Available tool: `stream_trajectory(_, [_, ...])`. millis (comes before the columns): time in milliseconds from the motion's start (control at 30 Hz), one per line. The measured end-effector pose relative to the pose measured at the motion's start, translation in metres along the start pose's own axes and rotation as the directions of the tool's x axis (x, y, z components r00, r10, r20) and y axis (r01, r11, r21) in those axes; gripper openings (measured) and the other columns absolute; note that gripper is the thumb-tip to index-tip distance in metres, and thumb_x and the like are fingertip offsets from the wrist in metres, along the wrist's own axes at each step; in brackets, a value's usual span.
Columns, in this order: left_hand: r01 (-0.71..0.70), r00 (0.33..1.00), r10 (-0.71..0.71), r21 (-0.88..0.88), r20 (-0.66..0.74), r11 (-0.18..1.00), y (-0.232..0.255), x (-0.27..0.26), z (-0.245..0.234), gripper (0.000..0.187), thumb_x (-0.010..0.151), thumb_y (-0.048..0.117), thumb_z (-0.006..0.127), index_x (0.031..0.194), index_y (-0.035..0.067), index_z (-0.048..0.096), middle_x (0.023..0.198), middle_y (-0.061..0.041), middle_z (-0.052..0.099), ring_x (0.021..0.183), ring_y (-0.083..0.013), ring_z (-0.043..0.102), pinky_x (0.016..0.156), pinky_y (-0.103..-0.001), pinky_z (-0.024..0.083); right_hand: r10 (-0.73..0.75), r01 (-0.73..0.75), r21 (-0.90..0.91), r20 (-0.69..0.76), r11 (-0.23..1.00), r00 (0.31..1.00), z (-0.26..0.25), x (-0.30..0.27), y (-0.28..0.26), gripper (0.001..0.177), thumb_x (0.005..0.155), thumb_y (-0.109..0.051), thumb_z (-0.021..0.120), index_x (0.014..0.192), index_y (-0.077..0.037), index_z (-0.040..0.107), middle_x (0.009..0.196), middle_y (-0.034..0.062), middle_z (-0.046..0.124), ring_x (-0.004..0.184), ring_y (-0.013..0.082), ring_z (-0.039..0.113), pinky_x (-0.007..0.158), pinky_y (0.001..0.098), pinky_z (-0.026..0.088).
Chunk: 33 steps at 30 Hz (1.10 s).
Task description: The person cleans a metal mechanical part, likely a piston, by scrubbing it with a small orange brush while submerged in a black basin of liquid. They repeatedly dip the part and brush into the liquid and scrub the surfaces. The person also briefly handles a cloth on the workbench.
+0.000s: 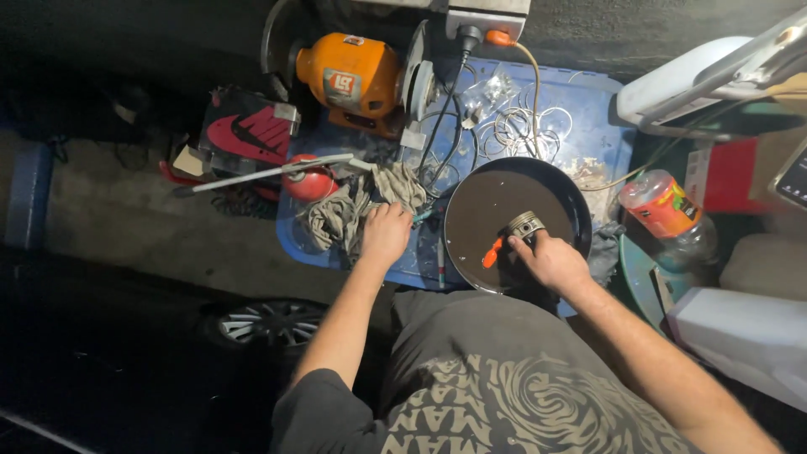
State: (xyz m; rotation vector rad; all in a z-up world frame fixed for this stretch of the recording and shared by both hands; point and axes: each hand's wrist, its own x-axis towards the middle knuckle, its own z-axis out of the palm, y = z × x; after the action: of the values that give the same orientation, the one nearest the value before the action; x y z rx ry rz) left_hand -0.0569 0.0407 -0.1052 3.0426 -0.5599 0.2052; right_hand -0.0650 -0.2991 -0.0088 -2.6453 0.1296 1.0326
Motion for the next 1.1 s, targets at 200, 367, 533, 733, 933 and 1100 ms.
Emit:
stream_trajectory(200, [0.102, 0.991, -0.118, -0.227, -0.059, 0.968, 0.010, 0.007, -0.034, 0.015, 0.094, 0.028, 0.064, 0.087, 0.015, 0.068, 0.077, -0.003, 0.060, 0.078, -0.0262, 0.065, 0.074, -0.037, 0.052, 0.031, -0.031, 0.009, 0.016, 0.999, 0.999, -0.004, -0.004, -0.002, 0.075, 0.103, -0.067, 0.035, 0.126, -0.001, 0.063, 0.110, 0.0295, 0.075, 0.110, 0.0423, 0.072, 0.091, 0.0519, 0.058])
stream_trajectory(367, [0.417, 0.893, -0.308, -0.347, 0.328, 0.840, 0.044, -0.001, -0.054, 0.025, 0.092, 0.031, 0.057, 0.073, 0.015, 0.060, 0.062, -0.005, 0.065, 0.066, -0.0346, 0.071, 0.063, -0.044, 0.056, 0.017, -0.017, 0.029, 0.016, 0.999, 1.000, -0.009, -0.009, -0.006, 0.075, 0.103, -0.066, 0.036, 0.123, 0.000, 0.064, 0.111, 0.0304, 0.074, 0.112, 0.0435, 0.071, 0.094, 0.0530, 0.056])
stream_trajectory(533, [0.460, 0.849, -0.264, -0.392, 0.458, 0.797, 0.065, -0.035, 0.008, 0.022, 0.084, 0.029, 0.065, 0.078, 0.008, 0.065, 0.068, -0.018, 0.068, 0.076, -0.0441, 0.072, 0.066, -0.053, 0.057, 0.023, -0.023, 0.097, -0.006, 0.995, 1.000, -0.007, -0.006, 0.001, 0.074, 0.102, -0.067, 0.039, 0.119, 0.000, 0.065, 0.108, 0.0309, 0.074, 0.111, 0.0449, 0.070, 0.093, 0.0541, 0.056])
stream_trajectory(733, [0.213, 0.974, -0.180, -0.289, 0.136, 0.933, 0.078, -0.012, -0.032, 0.014, 0.089, 0.022, 0.055, 0.096, 0.012, 0.062, 0.083, -0.010, 0.060, 0.083, -0.0338, 0.067, 0.071, -0.045, 0.054, 0.039, -0.010, 0.352, -0.077, 0.936, 0.996, -0.012, -0.013, 0.021, 0.071, 0.101, -0.068, 0.045, 0.106, 0.000, 0.066, 0.095, 0.0287, 0.075, 0.107, 0.0468, 0.069, 0.090, 0.0568, 0.054])
stream_trajectory(933, [-0.220, 0.972, 0.209, -0.103, -0.109, 0.970, 0.132, 0.049, -0.014, 0.049, 0.079, 0.040, 0.070, 0.117, 0.009, 0.059, 0.109, -0.014, 0.056, 0.102, -0.0331, 0.059, 0.081, -0.042, 0.046, 0.057, 0.012, 0.467, -0.132, 0.884, 0.990, -0.021, -0.015, 0.030, 0.067, 0.101, -0.068, 0.049, 0.097, -0.003, 0.065, 0.081, 0.0253, 0.074, 0.102, 0.0458, 0.070, 0.090, 0.0567, 0.052])
stream_trajectory(1100, [-0.104, 0.927, 0.122, -0.069, 0.356, 0.992, 0.165, 0.085, 0.000, 0.092, 0.079, 0.064, 0.074, 0.139, -0.002, 0.053, 0.138, -0.028, 0.054, 0.122, -0.0418, 0.054, 0.093, -0.050, 0.045, 0.114, -0.030, 0.505, -0.135, 0.862, 0.984, -0.032, -0.032, 0.022, 0.064, 0.101, -0.064, 0.052, 0.100, -0.001, 0.066, 0.083, 0.0289, 0.073, 0.104, 0.0459, 0.069, 0.091, 0.0570, 0.051])
